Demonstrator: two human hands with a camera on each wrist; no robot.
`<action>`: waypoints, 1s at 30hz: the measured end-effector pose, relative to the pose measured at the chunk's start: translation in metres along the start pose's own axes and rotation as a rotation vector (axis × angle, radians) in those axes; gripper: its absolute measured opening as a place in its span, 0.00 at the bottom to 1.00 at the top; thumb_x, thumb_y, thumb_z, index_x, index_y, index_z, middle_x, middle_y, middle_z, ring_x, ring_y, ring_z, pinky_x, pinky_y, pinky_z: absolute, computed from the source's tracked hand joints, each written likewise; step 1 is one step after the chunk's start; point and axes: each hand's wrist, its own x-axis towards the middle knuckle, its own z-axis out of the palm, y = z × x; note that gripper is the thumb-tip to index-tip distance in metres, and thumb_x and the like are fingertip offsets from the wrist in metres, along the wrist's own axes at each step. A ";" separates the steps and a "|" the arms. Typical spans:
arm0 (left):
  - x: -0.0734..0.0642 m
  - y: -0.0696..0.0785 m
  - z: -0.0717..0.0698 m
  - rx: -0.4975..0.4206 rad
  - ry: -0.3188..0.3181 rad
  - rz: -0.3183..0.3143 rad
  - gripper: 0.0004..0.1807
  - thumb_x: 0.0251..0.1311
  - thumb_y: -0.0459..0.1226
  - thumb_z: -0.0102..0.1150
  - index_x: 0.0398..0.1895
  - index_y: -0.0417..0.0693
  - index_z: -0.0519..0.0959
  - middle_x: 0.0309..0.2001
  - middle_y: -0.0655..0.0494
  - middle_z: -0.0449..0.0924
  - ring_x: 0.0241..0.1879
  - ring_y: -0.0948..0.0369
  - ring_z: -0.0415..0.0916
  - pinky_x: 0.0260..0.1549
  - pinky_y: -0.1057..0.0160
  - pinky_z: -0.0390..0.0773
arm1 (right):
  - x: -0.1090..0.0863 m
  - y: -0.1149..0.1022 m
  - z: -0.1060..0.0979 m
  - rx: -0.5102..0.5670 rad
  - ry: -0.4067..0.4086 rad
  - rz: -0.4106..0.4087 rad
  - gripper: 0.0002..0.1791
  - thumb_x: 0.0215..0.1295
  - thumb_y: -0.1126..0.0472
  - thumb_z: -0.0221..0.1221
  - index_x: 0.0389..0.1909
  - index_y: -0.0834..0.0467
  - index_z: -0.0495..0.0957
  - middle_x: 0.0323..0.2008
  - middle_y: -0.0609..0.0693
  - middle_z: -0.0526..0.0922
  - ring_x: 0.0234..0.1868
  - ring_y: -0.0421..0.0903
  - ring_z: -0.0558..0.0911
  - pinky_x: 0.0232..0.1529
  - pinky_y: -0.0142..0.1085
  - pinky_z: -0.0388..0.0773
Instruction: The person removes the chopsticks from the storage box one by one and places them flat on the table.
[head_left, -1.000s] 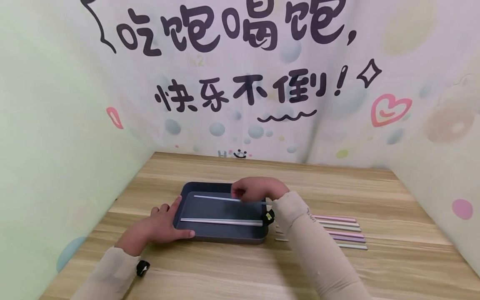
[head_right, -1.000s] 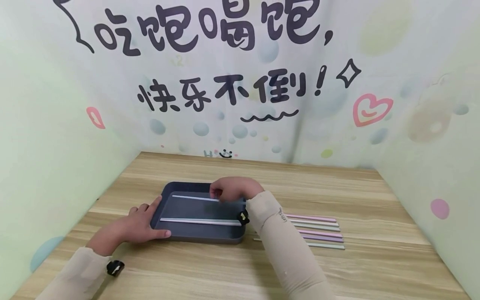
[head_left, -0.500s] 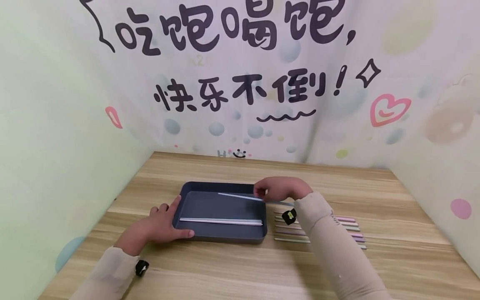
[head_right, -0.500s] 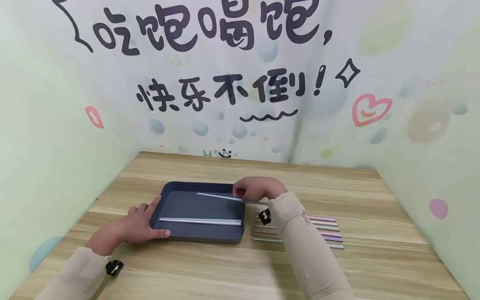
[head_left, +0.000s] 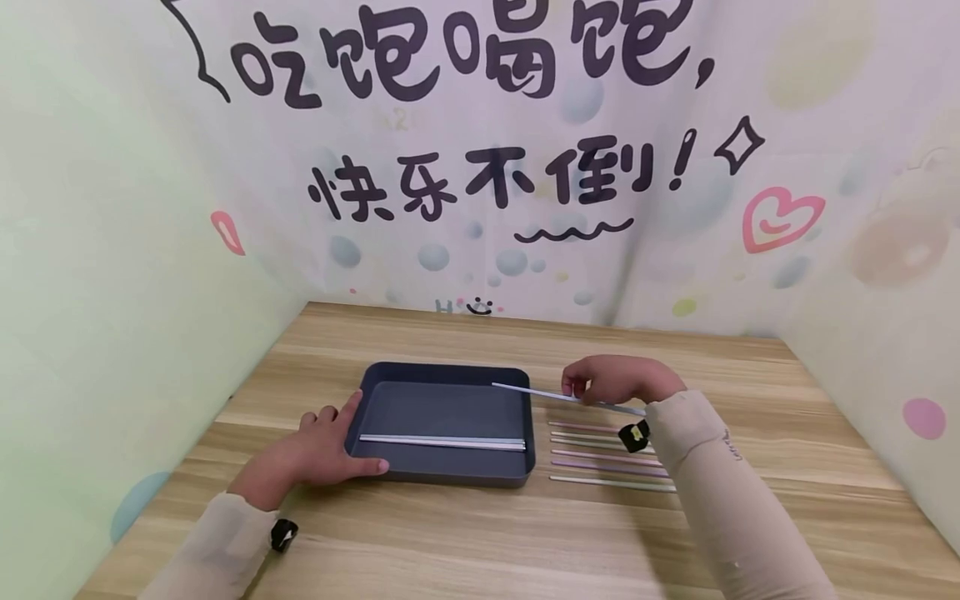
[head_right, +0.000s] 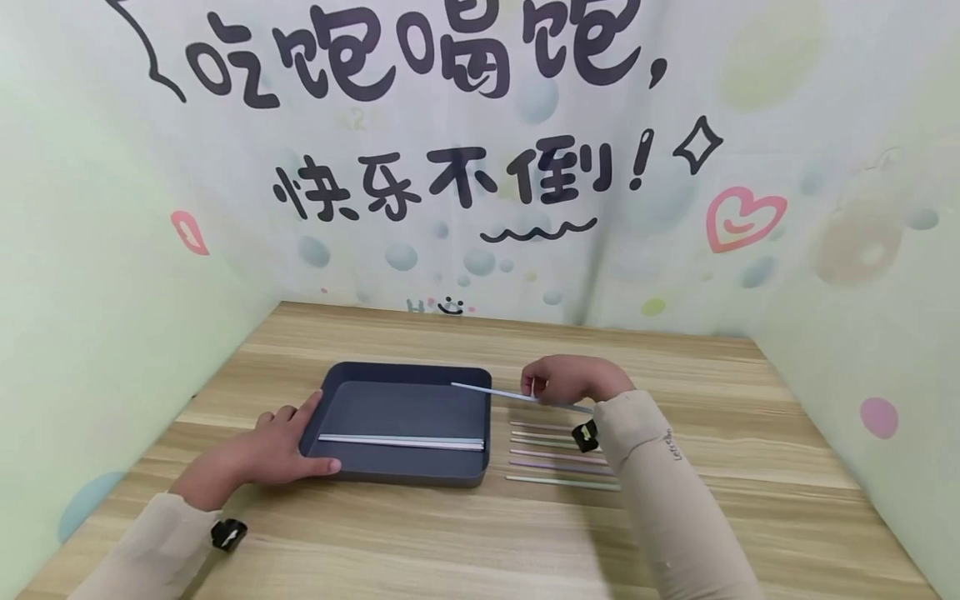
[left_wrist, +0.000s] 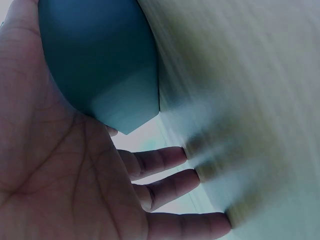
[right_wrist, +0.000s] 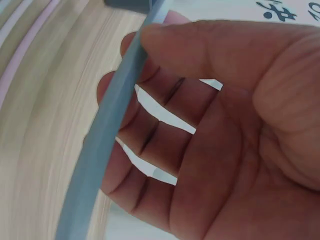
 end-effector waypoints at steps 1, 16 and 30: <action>0.000 0.000 0.000 0.000 0.000 -0.001 0.70 0.46 0.72 0.62 0.79 0.38 0.42 0.63 0.24 0.59 0.60 0.30 0.58 0.51 0.34 0.69 | -0.003 0.003 0.000 0.003 0.001 0.003 0.11 0.58 0.76 0.54 0.36 0.58 0.76 0.33 0.54 0.75 0.34 0.45 0.71 0.34 0.38 0.68; 0.001 0.000 0.001 -0.005 -0.014 -0.005 0.70 0.47 0.73 0.61 0.79 0.38 0.41 0.65 0.23 0.57 0.62 0.29 0.56 0.52 0.34 0.68 | -0.037 0.046 -0.001 0.036 -0.002 0.027 0.12 0.54 0.79 0.51 0.35 0.62 0.74 0.28 0.47 0.70 0.28 0.43 0.67 0.31 0.35 0.64; 0.000 0.000 -0.001 -0.011 -0.016 -0.005 0.70 0.47 0.73 0.61 0.79 0.38 0.40 0.65 0.23 0.57 0.62 0.29 0.56 0.52 0.33 0.67 | -0.042 0.075 0.009 0.006 0.032 0.040 0.14 0.53 0.79 0.50 0.36 0.59 0.75 0.31 0.49 0.73 0.32 0.44 0.69 0.33 0.37 0.67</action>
